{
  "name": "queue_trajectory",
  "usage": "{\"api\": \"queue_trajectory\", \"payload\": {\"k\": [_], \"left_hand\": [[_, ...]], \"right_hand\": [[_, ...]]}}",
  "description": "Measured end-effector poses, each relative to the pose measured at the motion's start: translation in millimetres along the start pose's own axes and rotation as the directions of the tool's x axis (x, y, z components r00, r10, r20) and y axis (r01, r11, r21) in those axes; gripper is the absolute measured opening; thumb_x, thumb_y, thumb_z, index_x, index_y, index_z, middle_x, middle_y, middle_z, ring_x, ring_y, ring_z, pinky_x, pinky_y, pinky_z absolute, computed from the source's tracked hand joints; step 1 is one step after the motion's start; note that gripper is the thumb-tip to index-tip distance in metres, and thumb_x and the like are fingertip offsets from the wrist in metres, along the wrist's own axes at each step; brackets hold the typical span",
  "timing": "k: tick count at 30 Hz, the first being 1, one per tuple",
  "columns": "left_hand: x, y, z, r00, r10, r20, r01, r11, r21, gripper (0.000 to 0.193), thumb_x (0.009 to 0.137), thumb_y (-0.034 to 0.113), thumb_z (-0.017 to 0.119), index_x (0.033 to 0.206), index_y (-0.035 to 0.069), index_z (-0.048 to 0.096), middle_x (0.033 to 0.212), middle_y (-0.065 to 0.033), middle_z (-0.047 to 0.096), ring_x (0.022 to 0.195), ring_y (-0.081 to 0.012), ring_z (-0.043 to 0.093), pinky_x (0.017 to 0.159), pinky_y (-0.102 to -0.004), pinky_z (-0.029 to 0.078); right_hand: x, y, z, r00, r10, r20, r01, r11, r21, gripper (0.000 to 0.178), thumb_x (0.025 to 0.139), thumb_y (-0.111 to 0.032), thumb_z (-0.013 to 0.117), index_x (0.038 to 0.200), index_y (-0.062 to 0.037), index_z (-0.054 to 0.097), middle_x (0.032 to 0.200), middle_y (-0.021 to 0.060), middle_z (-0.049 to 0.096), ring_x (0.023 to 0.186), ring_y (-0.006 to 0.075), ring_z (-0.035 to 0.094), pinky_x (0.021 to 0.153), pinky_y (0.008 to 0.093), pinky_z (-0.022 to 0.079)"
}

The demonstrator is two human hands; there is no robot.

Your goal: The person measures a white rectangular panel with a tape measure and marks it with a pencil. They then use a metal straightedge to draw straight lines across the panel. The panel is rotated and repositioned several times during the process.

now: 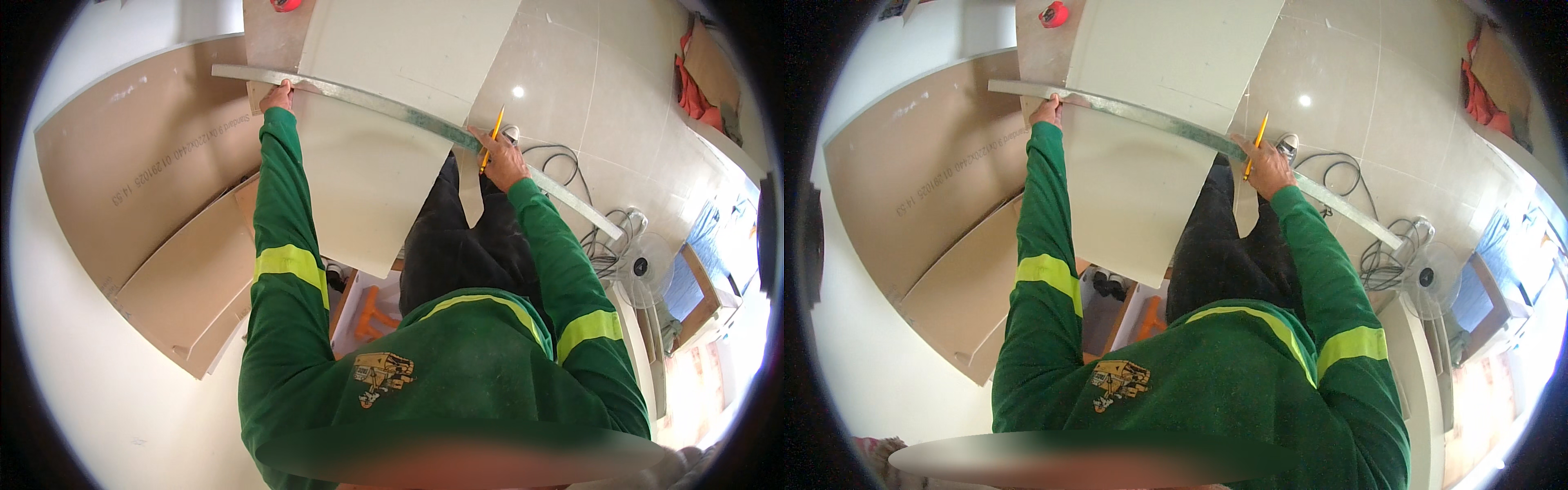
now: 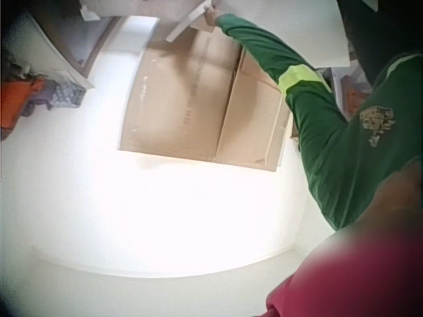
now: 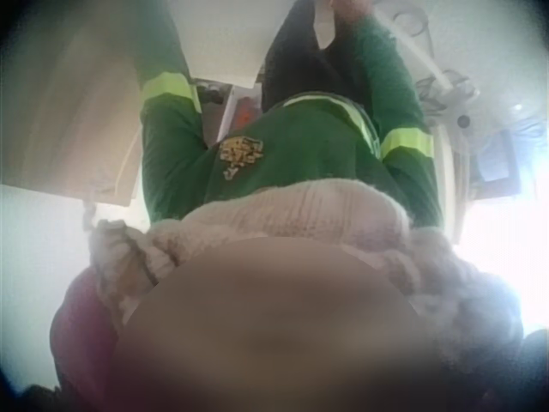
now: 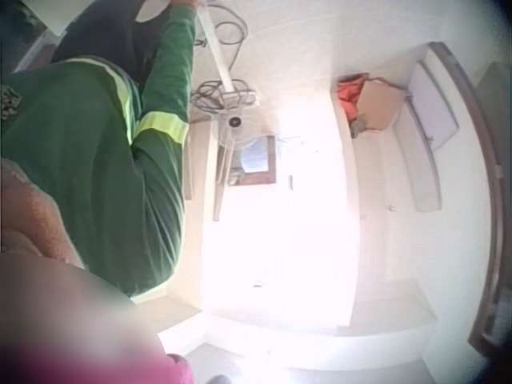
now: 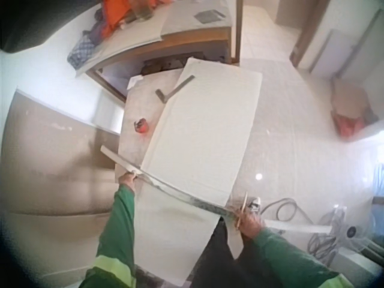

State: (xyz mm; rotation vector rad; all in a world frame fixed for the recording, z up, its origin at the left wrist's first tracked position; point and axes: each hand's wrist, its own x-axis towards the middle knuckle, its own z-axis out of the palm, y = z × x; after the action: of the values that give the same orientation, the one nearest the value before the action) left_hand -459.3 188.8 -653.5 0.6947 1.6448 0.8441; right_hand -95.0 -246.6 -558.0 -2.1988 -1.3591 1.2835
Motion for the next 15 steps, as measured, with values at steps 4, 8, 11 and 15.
{"api": "queue_trajectory", "payload": {"k": [4,8,11,15], "left_hand": [[1.5,1.7,-1.4,1.000,-0.026,-0.003,0.026,0.999,0.032,0.019,0.087,-0.001,0.081,0.101,0.001,0.070,0.102,-0.0064,0.070,0.095,-0.0199,0.068,0.091,-0.0336,0.059],[5.9,3.1,-3.6,0.996,-0.085,0.005,0.085,0.996,0.037,0.019,0.086,-0.001,0.082,0.100,0.001,0.069,0.103,-0.0073,0.070,0.098,-0.0204,0.067,0.093,-0.0354,0.058],[8.6,-3.3,-6.9,0.999,-0.021,0.025,0.022,1.000,-0.013,0.017,0.088,0.000,0.081,0.099,-0.001,0.069,0.102,-0.0084,0.070,0.096,-0.0210,0.068,0.092,-0.0367,0.059],[19.1,-14.7,-7.4,0.998,0.044,0.037,-0.048,0.991,0.125,0.019,0.089,0.010,0.079,0.097,-0.004,0.070,0.097,-0.0090,0.071,0.085,-0.0211,0.068,0.083,-0.0348,0.059]], "right_hand": [[-0.1,-1.5,-3.9,1.000,-0.002,-0.006,0.002,1.000,0.029,0.071,0.089,-0.003,0.069,0.153,-0.0275,0.051,0.121,0.0199,0.063,0.114,0.0406,0.067,0.097,0.0530,0.056],[0.6,-2.7,-7.3,1.000,0.017,0.015,-0.018,0.999,0.029,0.069,0.090,-0.004,0.068,0.153,-0.0281,0.052,0.122,0.0199,0.063,0.115,0.0409,0.066,0.097,0.0534,0.055],[2.9,-1.9,-7.7,1.000,0.010,0.006,-0.010,1.000,0.023,0.067,0.091,-0.006,0.067,0.153,-0.0282,0.052,0.122,0.0198,0.063,0.115,0.0409,0.065,0.097,0.0534,0.054],[4.7,1.9,-4.0,1.000,0.009,0.005,-0.009,0.999,0.038,0.068,0.091,-0.008,0.067,0.154,-0.0294,0.050,0.121,0.0199,0.063,0.115,0.0411,0.064,0.096,0.0562,0.052]]}}
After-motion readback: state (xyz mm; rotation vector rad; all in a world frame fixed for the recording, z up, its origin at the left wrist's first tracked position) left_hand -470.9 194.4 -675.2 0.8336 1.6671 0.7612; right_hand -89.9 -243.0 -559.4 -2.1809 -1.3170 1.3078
